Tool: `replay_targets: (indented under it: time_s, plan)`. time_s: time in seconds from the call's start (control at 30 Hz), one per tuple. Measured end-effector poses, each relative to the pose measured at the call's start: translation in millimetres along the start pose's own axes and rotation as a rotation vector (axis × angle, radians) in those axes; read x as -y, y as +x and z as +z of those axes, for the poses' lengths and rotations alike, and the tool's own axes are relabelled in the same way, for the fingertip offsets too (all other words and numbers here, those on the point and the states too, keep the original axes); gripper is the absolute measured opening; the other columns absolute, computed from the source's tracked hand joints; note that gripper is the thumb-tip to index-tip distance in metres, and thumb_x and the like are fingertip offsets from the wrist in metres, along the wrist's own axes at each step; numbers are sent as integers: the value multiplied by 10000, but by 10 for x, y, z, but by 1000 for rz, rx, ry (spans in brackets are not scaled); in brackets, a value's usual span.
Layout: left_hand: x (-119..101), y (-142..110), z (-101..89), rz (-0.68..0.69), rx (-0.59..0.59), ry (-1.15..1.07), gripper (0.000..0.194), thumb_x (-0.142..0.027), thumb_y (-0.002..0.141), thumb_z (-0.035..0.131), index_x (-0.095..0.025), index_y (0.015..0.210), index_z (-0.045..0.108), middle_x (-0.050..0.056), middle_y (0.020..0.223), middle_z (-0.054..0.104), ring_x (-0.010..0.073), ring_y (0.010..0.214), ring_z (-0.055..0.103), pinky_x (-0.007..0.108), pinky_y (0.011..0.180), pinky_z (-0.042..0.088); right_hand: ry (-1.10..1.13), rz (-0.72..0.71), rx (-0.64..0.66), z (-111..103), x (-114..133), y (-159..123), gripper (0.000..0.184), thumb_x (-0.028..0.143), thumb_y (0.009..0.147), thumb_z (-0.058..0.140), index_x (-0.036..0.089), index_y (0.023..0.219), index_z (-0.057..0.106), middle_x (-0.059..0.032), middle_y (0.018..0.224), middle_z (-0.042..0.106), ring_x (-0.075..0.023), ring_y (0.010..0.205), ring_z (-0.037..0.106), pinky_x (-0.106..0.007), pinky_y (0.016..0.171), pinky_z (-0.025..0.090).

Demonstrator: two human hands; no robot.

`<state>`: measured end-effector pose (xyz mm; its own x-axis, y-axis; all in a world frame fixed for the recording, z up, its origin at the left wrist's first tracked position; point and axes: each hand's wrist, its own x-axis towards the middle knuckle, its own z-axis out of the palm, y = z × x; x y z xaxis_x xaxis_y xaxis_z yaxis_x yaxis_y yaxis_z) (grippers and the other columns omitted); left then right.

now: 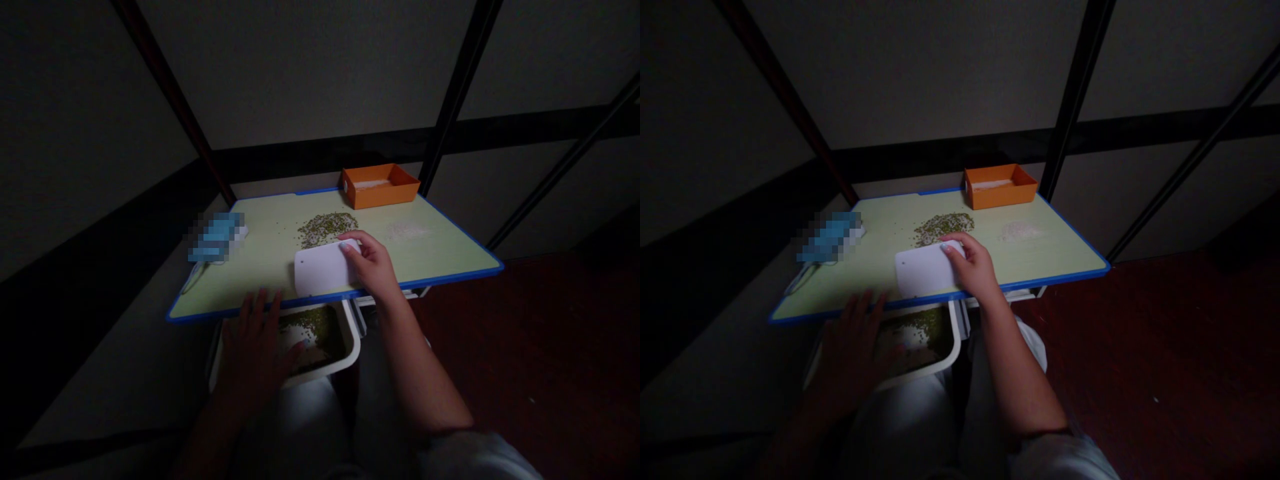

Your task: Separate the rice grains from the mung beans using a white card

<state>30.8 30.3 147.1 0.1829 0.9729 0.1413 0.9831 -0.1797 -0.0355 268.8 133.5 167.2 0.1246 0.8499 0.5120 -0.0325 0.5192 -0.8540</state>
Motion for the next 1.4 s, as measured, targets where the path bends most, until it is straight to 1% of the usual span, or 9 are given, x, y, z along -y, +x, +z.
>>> replay_targets:
  time_s: [0.2,0.37,0.43,0.6,0.7,0.83,1.0,1.23,1.4]
  plan:
    - [-9,0,-23,-1,-5,14,770,-490,902,513,-119,1543,306,206,1642,225,414,1511,183,684,1131,264,49,15,-4,-3,16,-11,169,356,810,671,235,913,728,-7,877,714,-159,738,592,-278,652,448]
    - [-7,5,-25,3,-15,15,765,-487,899,514,-114,1538,320,208,1638,238,421,1507,192,672,1128,285,108,31,-238,-12,-26,-14,255,425,813,670,217,958,692,-22,904,723,-152,702,588,-261,613,441]
    - [0,4,-20,6,-21,10,758,-481,902,511,-119,1540,318,205,1640,235,419,1510,182,672,1128,285,141,46,-286,-15,-53,-10,272,444,810,669,218,961,676,-21,885,719,-149,676,583,-255,590,433]
    - [44,-3,23,28,-26,-12,749,-470,916,493,-148,1557,278,196,1652,198,418,1516,156,688,1118,285,126,78,-288,-4,-75,-2,279,449,823,646,228,993,646,-10,827,684,-155,664,579,-270,590,441]
    - [62,-6,33,40,-29,-21,751,-466,919,493,-165,1565,258,188,1656,192,410,1519,154,680,1119,289,58,42,-292,15,-48,-7,266,440,821,646,219,968,653,-27,873,694,-179,763,619,-297,673,481]
    - [37,-9,-3,22,-25,-22,738,-457,915,500,-147,1552,293,200,1641,238,416,1509,192,686,1118,286,-27,-26,-238,30,3,-22,201,394,827,651,213,910,679,-34,913,713,-190,858,633,-315,780,491]
    - [1,-2,-32,9,-17,-26,730,-438,901,522,-141,1539,329,195,1636,256,412,1508,199,674,1130,274,-58,-27,-215,46,36,-43,174,367,841,642,212,906,688,-31,897,716,-187,839,629,-308,760,486]
    - [23,3,24,3,-21,-37,752,-457,886,519,-177,1551,306,174,1646,242,406,1512,189,688,1131,258,-105,-17,-165,146,82,-134,150,351,858,632,218,902,686,-24,872,719,-187,819,630,-301,736,486]
    - [42,-2,50,13,-29,-44,758,-476,881,507,-168,1547,318,176,1641,255,410,1511,189,694,1122,270,-141,-14,-265,120,60,-137,141,346,852,635,214,883,674,-27,861,714,-187,816,630,-302,745,489]
